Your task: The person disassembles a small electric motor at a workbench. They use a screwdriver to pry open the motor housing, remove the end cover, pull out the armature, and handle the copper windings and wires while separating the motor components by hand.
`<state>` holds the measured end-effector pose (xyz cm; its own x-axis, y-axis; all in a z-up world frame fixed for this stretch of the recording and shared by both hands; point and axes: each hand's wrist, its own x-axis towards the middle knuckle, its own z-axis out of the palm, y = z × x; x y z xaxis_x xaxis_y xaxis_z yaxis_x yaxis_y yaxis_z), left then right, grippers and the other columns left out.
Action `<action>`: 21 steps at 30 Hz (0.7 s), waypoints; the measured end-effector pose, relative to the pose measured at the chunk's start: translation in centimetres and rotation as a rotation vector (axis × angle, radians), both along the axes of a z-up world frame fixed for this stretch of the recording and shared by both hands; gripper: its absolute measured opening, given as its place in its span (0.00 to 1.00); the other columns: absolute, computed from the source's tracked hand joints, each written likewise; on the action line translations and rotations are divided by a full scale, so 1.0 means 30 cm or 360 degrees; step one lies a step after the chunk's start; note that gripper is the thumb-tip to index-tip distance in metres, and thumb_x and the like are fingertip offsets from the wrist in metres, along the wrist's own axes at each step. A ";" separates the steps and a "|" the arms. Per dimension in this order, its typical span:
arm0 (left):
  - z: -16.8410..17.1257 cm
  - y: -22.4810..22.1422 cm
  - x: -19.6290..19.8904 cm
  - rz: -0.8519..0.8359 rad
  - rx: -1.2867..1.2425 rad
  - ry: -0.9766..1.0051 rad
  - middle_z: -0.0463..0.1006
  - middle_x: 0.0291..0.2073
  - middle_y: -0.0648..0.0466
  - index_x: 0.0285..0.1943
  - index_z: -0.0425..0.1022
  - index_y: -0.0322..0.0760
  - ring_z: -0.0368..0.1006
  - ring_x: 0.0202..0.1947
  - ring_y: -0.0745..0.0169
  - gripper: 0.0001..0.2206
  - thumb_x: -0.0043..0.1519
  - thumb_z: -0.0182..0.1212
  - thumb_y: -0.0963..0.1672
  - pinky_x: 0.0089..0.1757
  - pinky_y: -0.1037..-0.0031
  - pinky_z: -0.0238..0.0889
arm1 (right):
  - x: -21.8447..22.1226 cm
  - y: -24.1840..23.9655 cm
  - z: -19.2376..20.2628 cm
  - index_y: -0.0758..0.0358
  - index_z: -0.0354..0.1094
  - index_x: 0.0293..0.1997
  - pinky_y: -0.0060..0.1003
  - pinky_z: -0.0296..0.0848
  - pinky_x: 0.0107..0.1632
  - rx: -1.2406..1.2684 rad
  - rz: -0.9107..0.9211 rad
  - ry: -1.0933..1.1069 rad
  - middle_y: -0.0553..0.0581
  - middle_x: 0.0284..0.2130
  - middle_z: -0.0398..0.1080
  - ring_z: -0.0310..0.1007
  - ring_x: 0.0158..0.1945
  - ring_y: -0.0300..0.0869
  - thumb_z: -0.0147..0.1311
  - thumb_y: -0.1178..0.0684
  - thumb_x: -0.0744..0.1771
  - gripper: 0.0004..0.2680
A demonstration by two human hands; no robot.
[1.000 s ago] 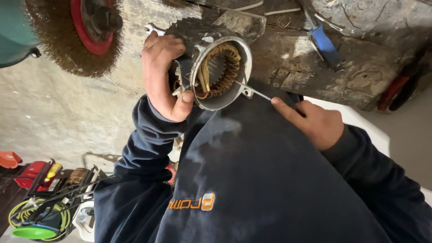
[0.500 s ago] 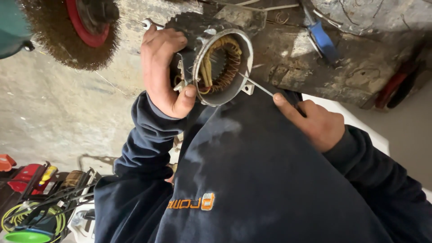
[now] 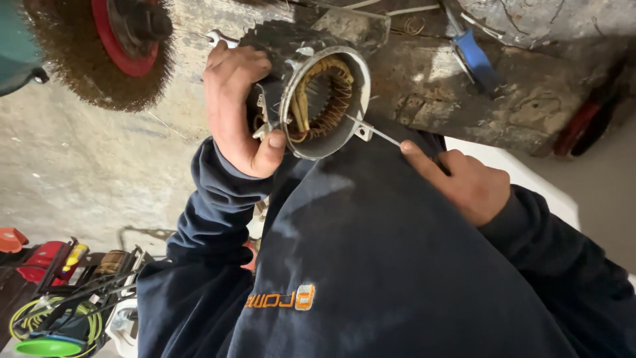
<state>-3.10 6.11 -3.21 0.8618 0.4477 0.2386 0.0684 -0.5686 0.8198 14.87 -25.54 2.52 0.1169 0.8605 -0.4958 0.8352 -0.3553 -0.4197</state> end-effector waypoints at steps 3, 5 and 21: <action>0.000 -0.004 0.007 -0.0010 -0.0001 -0.0039 0.72 0.57 0.38 0.62 0.66 0.26 0.70 0.61 0.37 0.28 0.68 0.50 0.56 0.66 0.47 0.53 | 0.002 0.047 0.049 0.46 0.58 0.74 0.41 0.64 0.23 0.0056 -0.0137 0.0143 0.55 0.28 0.62 0.65 0.25 0.47 0.54 0.55 0.63 0.27; 0.001 -0.006 0.004 0.0009 0.0005 -0.0019 0.72 0.57 0.38 0.62 0.66 0.26 0.70 0.61 0.37 0.28 0.69 0.50 0.56 0.67 0.46 0.52 | -0.005 0.061 0.064 0.47 0.58 0.73 0.42 0.62 0.22 0.0091 -0.0174 0.0068 0.56 0.28 0.61 0.65 0.25 0.47 0.55 0.53 0.63 0.27; 0.000 -0.011 -0.001 0.0019 -0.0008 0.0056 0.72 0.57 0.39 0.62 0.67 0.26 0.70 0.62 0.36 0.28 0.68 0.49 0.56 0.67 0.46 0.51 | 0.035 0.033 0.009 0.45 0.60 0.72 0.42 0.66 0.23 0.0041 -0.0037 0.0134 0.54 0.25 0.63 0.66 0.23 0.47 0.53 0.52 0.62 0.26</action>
<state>-3.14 5.77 -3.21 0.8642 0.4592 0.2056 0.1043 -0.5633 0.8197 15.93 -24.54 2.80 0.0957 0.8707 -0.4823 0.7885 -0.3621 -0.4972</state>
